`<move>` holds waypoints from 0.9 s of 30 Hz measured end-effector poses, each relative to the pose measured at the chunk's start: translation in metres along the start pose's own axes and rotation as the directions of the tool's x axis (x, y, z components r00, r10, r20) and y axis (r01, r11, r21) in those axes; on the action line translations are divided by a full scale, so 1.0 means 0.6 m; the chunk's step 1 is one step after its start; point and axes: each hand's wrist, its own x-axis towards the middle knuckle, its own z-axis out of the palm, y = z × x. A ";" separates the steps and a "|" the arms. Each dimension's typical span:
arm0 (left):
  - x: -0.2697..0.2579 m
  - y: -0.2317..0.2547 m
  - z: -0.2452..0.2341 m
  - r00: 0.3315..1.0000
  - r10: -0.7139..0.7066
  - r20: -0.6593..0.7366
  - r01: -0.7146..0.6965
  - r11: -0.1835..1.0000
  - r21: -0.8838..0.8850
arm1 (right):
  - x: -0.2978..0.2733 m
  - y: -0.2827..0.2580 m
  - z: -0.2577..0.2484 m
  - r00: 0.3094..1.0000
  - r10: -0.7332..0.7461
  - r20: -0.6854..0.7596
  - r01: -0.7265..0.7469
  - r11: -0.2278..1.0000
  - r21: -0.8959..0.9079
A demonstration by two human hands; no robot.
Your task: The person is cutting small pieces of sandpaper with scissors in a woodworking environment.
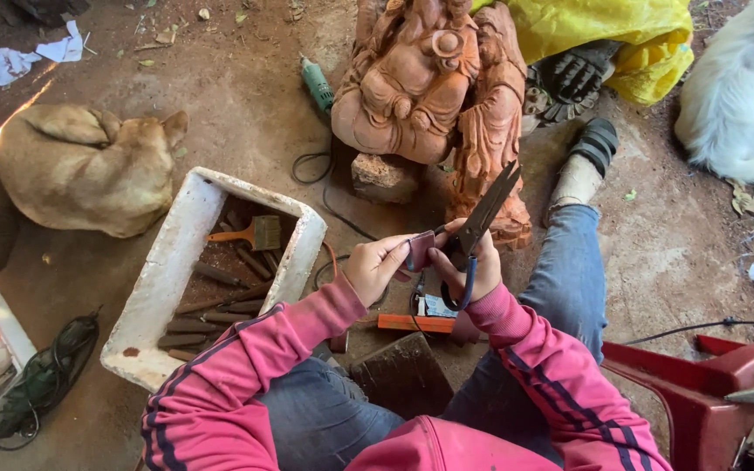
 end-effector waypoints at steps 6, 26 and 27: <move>-0.002 0.020 0.001 1.000 -0.009 0.028 0.007 0.996 0.086 | 0.001 -0.009 0.006 1.000 0.023 -0.019 -0.023 1.000 -0.006; -0.005 0.019 0.007 0.997 0.064 0.034 -0.071 0.947 0.314 | 0.009 -0.019 0.005 0.996 0.075 0.042 -0.072 0.995 -0.065; -0.009 0.020 0.006 0.997 0.065 0.038 -0.074 0.947 0.312 | 0.009 -0.016 0.006 0.996 0.075 0.039 -0.072 0.995 -0.068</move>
